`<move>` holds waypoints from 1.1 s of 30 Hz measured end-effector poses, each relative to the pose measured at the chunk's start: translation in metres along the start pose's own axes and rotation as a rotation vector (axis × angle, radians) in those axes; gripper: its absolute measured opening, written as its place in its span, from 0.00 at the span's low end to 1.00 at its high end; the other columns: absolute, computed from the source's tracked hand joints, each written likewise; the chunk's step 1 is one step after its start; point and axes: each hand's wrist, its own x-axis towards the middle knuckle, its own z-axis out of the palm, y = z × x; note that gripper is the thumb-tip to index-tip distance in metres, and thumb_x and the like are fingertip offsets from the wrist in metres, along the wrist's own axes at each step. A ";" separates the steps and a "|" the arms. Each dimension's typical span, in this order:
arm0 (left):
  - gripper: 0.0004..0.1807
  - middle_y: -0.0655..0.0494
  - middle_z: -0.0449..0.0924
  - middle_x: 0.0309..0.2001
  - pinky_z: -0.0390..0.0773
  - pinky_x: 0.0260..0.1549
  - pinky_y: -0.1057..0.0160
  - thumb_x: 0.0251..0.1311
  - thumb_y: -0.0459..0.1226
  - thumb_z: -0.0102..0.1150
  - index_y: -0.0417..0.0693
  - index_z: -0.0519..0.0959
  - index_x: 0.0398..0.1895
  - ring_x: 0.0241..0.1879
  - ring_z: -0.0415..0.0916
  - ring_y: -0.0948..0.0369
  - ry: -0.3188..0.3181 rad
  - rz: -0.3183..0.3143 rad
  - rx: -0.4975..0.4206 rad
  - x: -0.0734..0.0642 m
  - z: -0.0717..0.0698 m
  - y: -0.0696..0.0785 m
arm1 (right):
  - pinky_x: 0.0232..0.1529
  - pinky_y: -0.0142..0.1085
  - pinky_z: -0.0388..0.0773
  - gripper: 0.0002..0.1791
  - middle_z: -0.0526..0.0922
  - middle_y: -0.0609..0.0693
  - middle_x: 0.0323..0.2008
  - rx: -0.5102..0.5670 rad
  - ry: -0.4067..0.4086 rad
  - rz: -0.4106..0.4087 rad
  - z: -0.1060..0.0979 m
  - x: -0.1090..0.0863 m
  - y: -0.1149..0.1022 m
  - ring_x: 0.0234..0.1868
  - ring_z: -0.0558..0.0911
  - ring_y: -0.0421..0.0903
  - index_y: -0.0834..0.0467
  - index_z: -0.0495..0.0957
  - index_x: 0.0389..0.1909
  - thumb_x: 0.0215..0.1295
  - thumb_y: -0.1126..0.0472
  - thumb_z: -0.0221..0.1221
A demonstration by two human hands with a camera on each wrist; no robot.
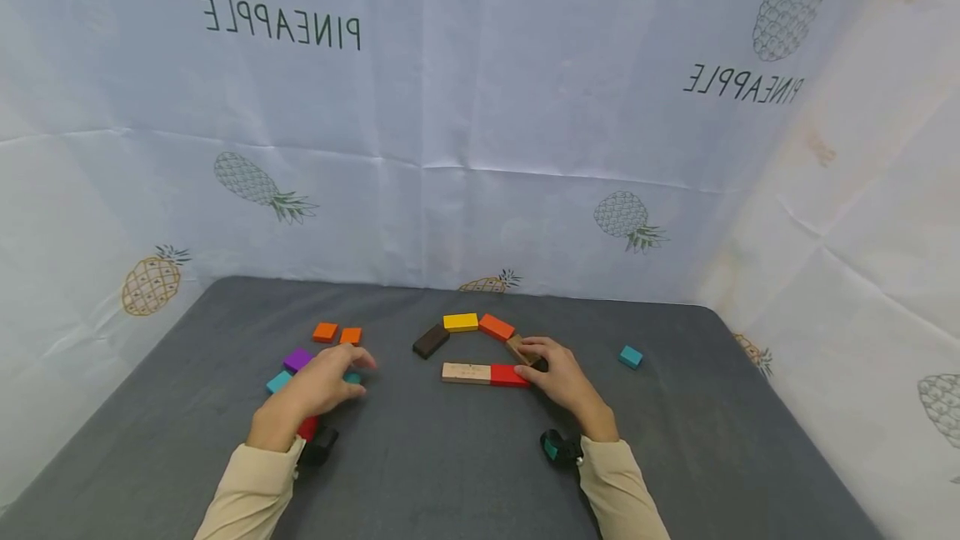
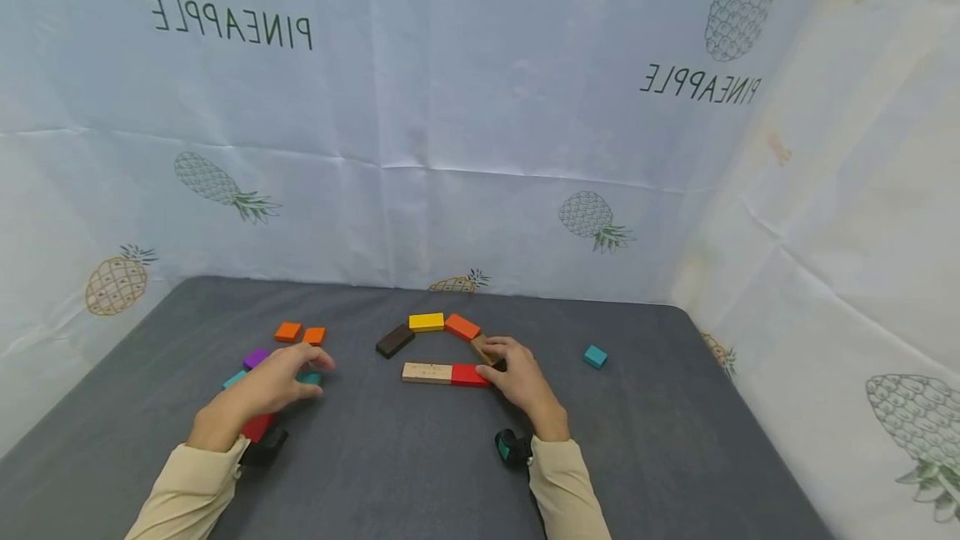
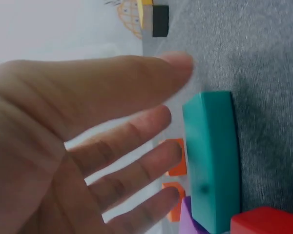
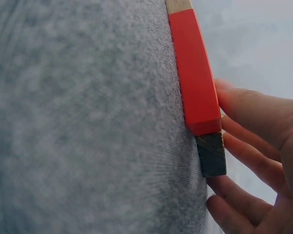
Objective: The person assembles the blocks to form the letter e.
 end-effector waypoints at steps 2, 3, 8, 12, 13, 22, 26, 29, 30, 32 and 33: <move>0.17 0.44 0.82 0.52 0.77 0.53 0.45 0.54 0.28 0.69 0.41 0.81 0.48 0.56 0.76 0.44 -0.018 -0.008 0.004 0.000 -0.002 0.000 | 0.66 0.57 0.68 0.22 0.76 0.56 0.63 0.007 -0.002 0.009 0.000 0.000 0.000 0.66 0.72 0.59 0.60 0.81 0.58 0.64 0.58 0.66; 0.17 0.43 0.82 0.53 0.77 0.53 0.45 0.54 0.27 0.69 0.41 0.82 0.48 0.56 0.76 0.44 -0.025 -0.014 0.009 0.000 -0.002 -0.001 | 0.66 0.57 0.68 0.22 0.76 0.56 0.63 0.006 0.001 0.010 0.000 0.000 0.000 0.66 0.72 0.59 0.60 0.81 0.58 0.64 0.58 0.66; 0.20 0.39 0.80 0.54 0.78 0.50 0.47 0.53 0.17 0.59 0.41 0.82 0.47 0.54 0.75 0.46 -0.058 -0.072 0.042 -0.001 -0.003 -0.002 | 0.65 0.58 0.68 0.22 0.76 0.55 0.64 0.006 0.003 0.017 0.001 0.001 -0.001 0.66 0.72 0.59 0.59 0.81 0.57 0.64 0.58 0.66; 0.23 0.40 0.80 0.53 0.78 0.48 0.49 0.51 0.15 0.53 0.41 0.82 0.46 0.50 0.75 0.51 -0.053 -0.091 0.060 0.000 -0.001 -0.003 | 0.65 0.58 0.68 0.22 0.76 0.55 0.63 0.008 0.001 0.018 0.001 0.001 -0.002 0.66 0.72 0.59 0.59 0.81 0.57 0.64 0.58 0.66; 0.22 0.41 0.81 0.52 0.78 0.48 0.49 0.51 0.15 0.54 0.41 0.82 0.46 0.49 0.75 0.51 -0.047 -0.081 0.062 0.000 0.000 -0.003 | 0.65 0.57 0.68 0.21 0.76 0.55 0.63 0.009 0.002 0.018 0.001 0.001 -0.002 0.66 0.72 0.59 0.59 0.81 0.57 0.64 0.58 0.66; 0.20 0.43 0.81 0.54 0.76 0.55 0.44 0.56 0.21 0.61 0.40 0.82 0.52 0.54 0.77 0.49 -0.021 -0.044 0.054 0.002 0.007 0.002 | 0.65 0.58 0.68 0.21 0.76 0.55 0.63 0.007 0.007 0.022 0.001 0.000 -0.001 0.66 0.72 0.59 0.59 0.81 0.57 0.64 0.57 0.66; 0.21 0.43 0.81 0.54 0.76 0.53 0.44 0.54 0.20 0.61 0.40 0.81 0.52 0.52 0.77 0.50 -0.027 -0.088 0.091 0.003 0.007 0.002 | 0.65 0.58 0.68 0.21 0.76 0.55 0.63 0.015 0.003 0.021 0.001 0.000 -0.001 0.66 0.72 0.59 0.59 0.81 0.57 0.64 0.57 0.66; 0.19 0.43 0.82 0.53 0.77 0.52 0.45 0.54 0.22 0.64 0.40 0.81 0.51 0.51 0.77 0.51 -0.026 -0.099 0.101 0.004 0.008 0.002 | 0.65 0.57 0.69 0.21 0.76 0.55 0.63 0.016 0.005 0.023 0.001 0.000 -0.001 0.66 0.72 0.59 0.59 0.81 0.57 0.64 0.57 0.66; 0.19 0.44 0.82 0.53 0.77 0.52 0.45 0.55 0.23 0.65 0.40 0.81 0.51 0.51 0.78 0.51 -0.025 -0.097 0.100 0.005 0.009 0.002 | 0.65 0.57 0.69 0.21 0.76 0.56 0.63 0.016 0.007 0.023 0.001 0.000 -0.001 0.66 0.72 0.59 0.59 0.81 0.57 0.64 0.58 0.66; 0.19 0.43 0.82 0.52 0.77 0.52 0.45 0.55 0.27 0.68 0.39 0.81 0.52 0.51 0.78 0.50 -0.023 -0.092 0.092 0.006 0.011 0.003 | 0.65 0.57 0.69 0.21 0.76 0.55 0.63 0.014 0.007 0.026 0.001 0.001 -0.001 0.66 0.73 0.58 0.59 0.81 0.57 0.64 0.57 0.66; 0.19 0.43 0.82 0.52 0.77 0.52 0.45 0.55 0.28 0.69 0.38 0.81 0.52 0.51 0.78 0.51 -0.020 -0.088 0.087 0.007 0.012 0.003 | 0.65 0.57 0.69 0.21 0.76 0.55 0.63 0.015 0.006 0.025 0.000 0.000 -0.001 0.66 0.73 0.58 0.59 0.81 0.57 0.64 0.57 0.66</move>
